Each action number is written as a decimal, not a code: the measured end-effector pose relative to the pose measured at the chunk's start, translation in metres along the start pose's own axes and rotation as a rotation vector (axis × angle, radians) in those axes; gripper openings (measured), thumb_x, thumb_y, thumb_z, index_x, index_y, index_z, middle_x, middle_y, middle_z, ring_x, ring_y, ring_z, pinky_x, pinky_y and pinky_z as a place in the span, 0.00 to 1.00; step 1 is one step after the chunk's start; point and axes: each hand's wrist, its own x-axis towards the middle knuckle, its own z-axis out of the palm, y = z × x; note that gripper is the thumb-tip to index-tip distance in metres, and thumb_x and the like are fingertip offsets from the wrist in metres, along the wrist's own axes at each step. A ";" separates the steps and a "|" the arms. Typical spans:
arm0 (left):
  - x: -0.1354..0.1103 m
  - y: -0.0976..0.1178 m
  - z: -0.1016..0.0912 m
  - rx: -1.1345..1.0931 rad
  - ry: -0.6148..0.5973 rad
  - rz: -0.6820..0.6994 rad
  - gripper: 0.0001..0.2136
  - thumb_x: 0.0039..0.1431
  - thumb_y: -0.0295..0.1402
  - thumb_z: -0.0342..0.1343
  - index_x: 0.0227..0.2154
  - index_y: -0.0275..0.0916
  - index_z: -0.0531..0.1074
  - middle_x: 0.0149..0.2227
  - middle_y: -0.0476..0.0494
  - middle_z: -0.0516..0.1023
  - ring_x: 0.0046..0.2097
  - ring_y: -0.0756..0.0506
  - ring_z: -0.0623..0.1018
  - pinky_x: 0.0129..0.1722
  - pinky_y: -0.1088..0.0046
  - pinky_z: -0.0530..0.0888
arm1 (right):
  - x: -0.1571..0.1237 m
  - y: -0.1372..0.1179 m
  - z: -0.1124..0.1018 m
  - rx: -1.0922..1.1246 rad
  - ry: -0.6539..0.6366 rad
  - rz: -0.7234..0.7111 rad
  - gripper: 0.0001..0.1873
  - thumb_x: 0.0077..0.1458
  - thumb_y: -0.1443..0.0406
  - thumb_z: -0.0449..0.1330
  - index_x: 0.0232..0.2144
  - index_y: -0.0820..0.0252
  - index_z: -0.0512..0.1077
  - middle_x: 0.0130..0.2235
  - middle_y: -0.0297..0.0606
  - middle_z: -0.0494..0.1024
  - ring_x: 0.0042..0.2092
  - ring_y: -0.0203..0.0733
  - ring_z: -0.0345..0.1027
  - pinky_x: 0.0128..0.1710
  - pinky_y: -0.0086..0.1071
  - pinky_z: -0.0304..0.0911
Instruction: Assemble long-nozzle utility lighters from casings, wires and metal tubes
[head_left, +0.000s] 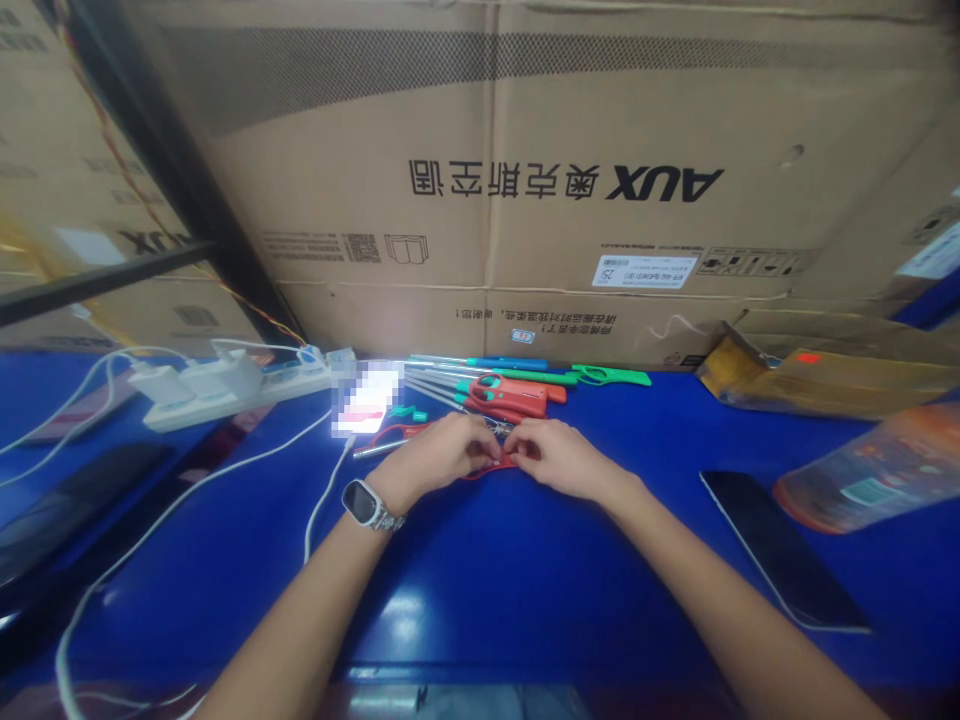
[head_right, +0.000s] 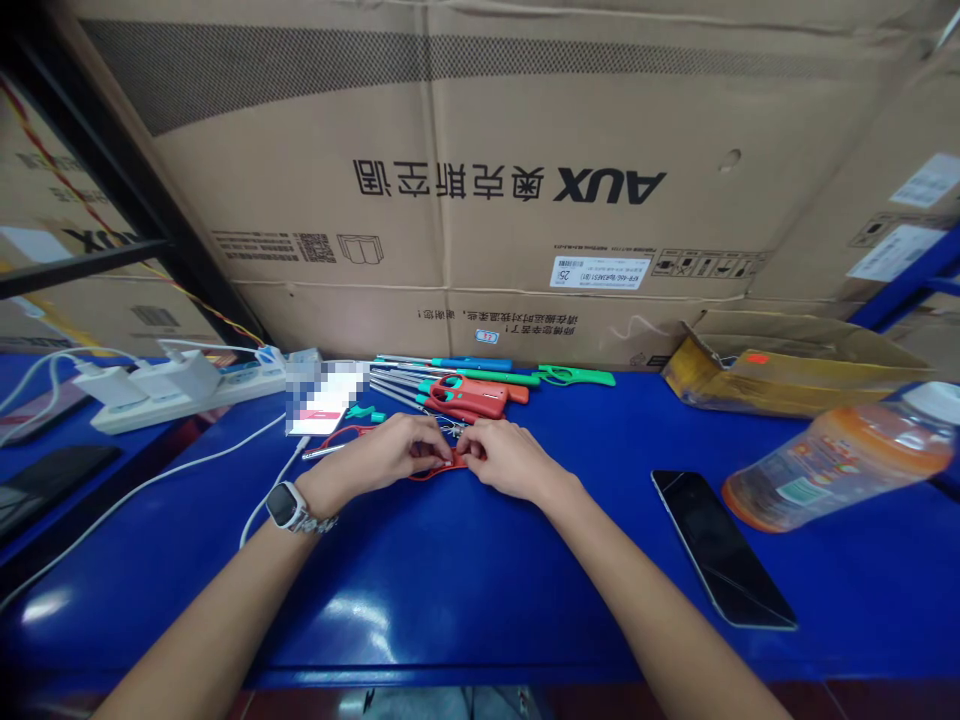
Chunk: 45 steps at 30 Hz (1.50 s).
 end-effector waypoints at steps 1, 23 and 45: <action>0.000 0.001 -0.001 0.030 -0.004 0.003 0.08 0.58 0.23 0.58 0.37 0.40 0.80 0.38 0.46 0.80 0.37 0.48 0.78 0.37 0.75 0.70 | 0.000 0.000 0.000 0.002 -0.001 -0.006 0.09 0.54 0.69 0.58 0.35 0.54 0.77 0.32 0.30 0.80 0.32 0.35 0.71 0.31 0.27 0.54; -0.002 0.003 -0.010 0.711 -0.116 0.458 0.07 0.65 0.25 0.53 0.41 0.40 0.74 0.41 0.45 0.78 0.34 0.47 0.78 0.32 0.71 0.69 | 0.003 -0.004 0.003 -0.059 -0.008 0.036 0.09 0.53 0.70 0.57 0.35 0.56 0.76 0.35 0.33 0.81 0.34 0.37 0.72 0.31 0.28 0.53; -0.013 -0.005 -0.007 0.504 -0.060 0.344 0.08 0.67 0.26 0.50 0.39 0.38 0.75 0.38 0.44 0.77 0.39 0.46 0.76 0.39 0.72 0.70 | 0.001 -0.007 0.002 -0.030 -0.017 0.067 0.08 0.54 0.69 0.57 0.34 0.54 0.75 0.34 0.31 0.80 0.34 0.37 0.71 0.31 0.28 0.54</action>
